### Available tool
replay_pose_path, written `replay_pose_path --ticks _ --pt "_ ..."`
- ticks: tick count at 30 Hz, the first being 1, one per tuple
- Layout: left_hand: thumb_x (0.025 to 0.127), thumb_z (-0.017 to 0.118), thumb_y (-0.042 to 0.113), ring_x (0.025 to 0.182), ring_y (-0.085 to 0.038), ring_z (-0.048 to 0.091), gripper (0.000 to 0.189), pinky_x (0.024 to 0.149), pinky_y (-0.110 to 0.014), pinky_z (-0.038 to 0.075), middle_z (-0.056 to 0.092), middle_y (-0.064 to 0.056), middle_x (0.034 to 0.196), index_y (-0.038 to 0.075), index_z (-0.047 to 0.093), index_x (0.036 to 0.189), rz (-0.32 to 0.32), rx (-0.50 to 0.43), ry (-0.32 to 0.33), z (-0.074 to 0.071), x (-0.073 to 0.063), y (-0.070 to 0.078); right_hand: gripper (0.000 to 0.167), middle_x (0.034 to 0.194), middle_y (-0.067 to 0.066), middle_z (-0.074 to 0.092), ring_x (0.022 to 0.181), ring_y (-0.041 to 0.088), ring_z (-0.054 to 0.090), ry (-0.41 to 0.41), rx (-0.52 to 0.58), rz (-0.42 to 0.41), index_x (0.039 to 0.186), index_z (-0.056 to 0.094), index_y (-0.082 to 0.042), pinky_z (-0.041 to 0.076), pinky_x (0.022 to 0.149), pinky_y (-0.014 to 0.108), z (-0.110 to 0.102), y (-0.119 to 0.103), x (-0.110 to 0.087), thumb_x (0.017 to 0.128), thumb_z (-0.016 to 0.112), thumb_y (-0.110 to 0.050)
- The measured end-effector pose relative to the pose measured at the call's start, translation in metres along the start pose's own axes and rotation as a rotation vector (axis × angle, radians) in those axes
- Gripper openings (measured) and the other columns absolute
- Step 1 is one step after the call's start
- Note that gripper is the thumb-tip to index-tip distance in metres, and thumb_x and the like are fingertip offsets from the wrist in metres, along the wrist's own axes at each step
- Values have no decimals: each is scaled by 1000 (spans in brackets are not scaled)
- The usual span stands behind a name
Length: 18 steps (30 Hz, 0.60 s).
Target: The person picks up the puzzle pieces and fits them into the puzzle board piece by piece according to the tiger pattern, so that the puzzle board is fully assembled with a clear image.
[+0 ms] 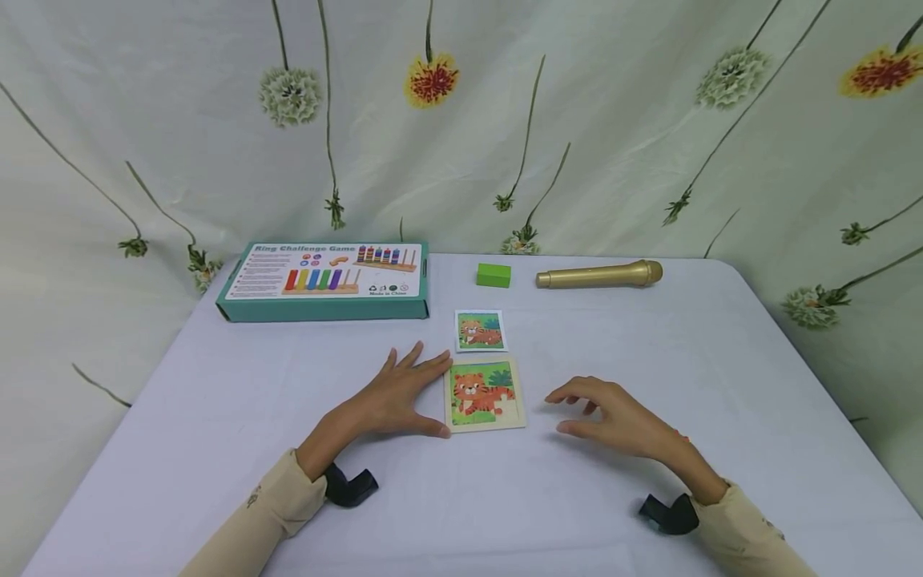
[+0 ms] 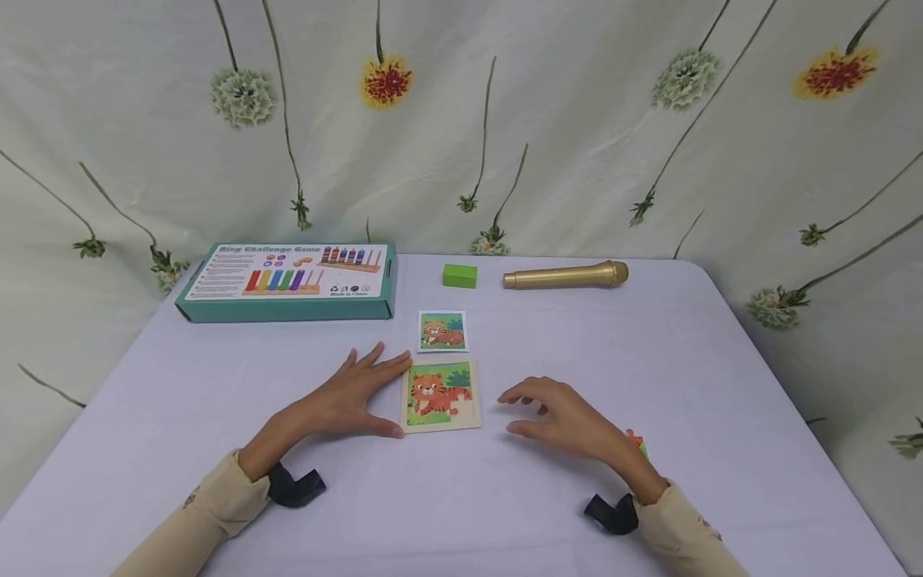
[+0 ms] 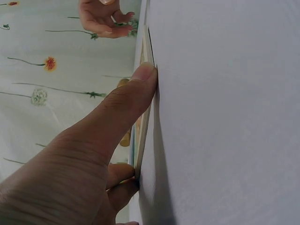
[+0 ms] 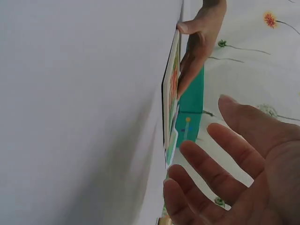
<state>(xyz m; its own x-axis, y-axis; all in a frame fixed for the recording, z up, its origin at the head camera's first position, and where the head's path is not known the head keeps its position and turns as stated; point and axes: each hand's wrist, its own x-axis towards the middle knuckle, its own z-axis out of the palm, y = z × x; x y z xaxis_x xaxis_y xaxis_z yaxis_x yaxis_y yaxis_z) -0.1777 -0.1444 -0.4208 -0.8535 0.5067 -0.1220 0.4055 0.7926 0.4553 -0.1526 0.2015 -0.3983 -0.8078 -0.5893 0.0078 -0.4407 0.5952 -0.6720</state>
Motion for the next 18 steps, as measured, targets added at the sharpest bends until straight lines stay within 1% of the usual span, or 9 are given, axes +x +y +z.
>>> replay_pose_path --ticks 3,8,13,18 --pt "64 79 62 148 -32 -1 108 115 -58 -7 26 3 157 19 31 151 0 0 -1 0 0 0 39 116 -2 65 102 21 57 23 -9 -2 119 65 -16 52 82 30 -9 9 -11 84 74 -31" --pt "65 77 64 148 -32 -1 108 115 -59 -6 25 3 157 19 30 151 1 5 -4 0 0 -2 38 117 -4 65 104 22 57 77 -10 -23 119 65 -15 51 81 30 -20 23 -29 84 74 -30" --pt "65 77 64 148 -32 -1 108 114 -59 -6 25 3 157 19 30 151 7 -5 -3 0 1 -2 40 118 -6 64 105 21 58 111 -10 -25 120 64 -16 51 81 29 -27 32 -46 84 75 -27" --pt "65 77 65 148 -32 -1 108 114 -59 -6 25 3 157 19 30 151 7 -3 -3 1 1 -2 41 118 -6 63 102 18 57 144 -37 -8 120 64 -16 50 78 27 -30 41 -61 82 76 -24"
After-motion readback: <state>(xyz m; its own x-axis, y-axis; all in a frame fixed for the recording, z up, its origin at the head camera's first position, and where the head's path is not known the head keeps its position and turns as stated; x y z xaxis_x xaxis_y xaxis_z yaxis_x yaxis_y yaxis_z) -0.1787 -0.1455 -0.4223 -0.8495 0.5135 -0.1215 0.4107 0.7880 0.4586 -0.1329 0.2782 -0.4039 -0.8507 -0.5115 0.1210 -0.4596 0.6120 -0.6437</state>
